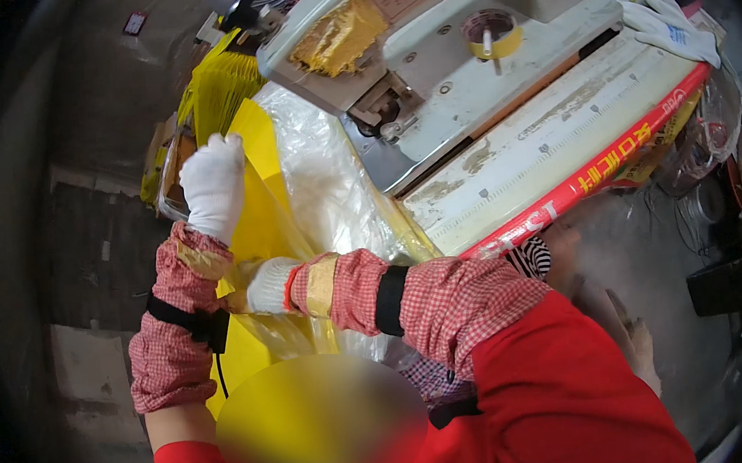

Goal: Inserting plastic liners into yellow woven industrial bags at a workshop station.

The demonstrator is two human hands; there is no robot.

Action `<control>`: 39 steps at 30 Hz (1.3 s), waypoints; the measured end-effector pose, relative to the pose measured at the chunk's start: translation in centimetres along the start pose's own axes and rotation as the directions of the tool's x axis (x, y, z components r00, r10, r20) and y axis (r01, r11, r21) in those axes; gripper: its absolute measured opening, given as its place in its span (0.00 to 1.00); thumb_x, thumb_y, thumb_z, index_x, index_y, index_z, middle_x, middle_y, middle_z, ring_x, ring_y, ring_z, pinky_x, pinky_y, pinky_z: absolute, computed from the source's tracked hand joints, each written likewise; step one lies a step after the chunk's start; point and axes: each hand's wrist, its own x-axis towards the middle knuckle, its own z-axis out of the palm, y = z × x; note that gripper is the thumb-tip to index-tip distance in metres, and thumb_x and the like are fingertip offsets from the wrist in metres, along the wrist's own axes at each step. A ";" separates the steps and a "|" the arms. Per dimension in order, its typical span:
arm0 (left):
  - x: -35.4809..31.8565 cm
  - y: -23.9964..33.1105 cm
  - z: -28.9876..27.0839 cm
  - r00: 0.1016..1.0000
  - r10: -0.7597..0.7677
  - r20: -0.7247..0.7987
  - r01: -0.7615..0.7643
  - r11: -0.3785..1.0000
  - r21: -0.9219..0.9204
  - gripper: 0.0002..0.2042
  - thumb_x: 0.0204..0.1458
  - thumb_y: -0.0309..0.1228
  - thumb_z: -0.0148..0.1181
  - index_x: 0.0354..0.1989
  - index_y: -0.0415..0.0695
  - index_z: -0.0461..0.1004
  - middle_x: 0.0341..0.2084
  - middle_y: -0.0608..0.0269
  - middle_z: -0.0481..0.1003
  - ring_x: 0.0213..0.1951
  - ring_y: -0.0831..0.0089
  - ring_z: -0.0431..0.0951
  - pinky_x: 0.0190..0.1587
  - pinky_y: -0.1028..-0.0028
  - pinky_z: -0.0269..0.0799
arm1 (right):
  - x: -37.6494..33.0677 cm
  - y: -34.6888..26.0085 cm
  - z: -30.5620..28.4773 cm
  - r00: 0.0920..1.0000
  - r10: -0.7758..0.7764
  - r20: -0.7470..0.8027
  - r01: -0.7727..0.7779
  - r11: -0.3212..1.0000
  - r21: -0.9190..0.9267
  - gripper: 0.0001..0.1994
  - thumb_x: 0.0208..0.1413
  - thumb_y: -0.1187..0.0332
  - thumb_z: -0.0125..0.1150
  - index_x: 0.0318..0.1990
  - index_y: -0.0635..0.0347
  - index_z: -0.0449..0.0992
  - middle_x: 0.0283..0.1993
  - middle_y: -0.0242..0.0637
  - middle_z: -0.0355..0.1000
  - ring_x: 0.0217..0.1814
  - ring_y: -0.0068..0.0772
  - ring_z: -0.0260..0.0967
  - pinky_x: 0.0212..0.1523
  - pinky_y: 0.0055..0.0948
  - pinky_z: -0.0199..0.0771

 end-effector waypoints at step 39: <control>8.7 -8.2 -11.4 0.992 0.119 0.038 -0.120 0.992 0.033 0.14 0.58 0.36 0.43 0.39 0.43 0.75 0.35 0.51 0.77 0.42 0.54 0.77 0.45 0.63 0.71 | -20.0 -2.0 -10.2 0.763 0.516 -0.390 -0.170 0.742 0.649 0.33 0.52 0.72 0.60 0.65 0.67 0.54 0.45 0.49 0.71 0.45 0.38 0.74 0.44 0.29 0.74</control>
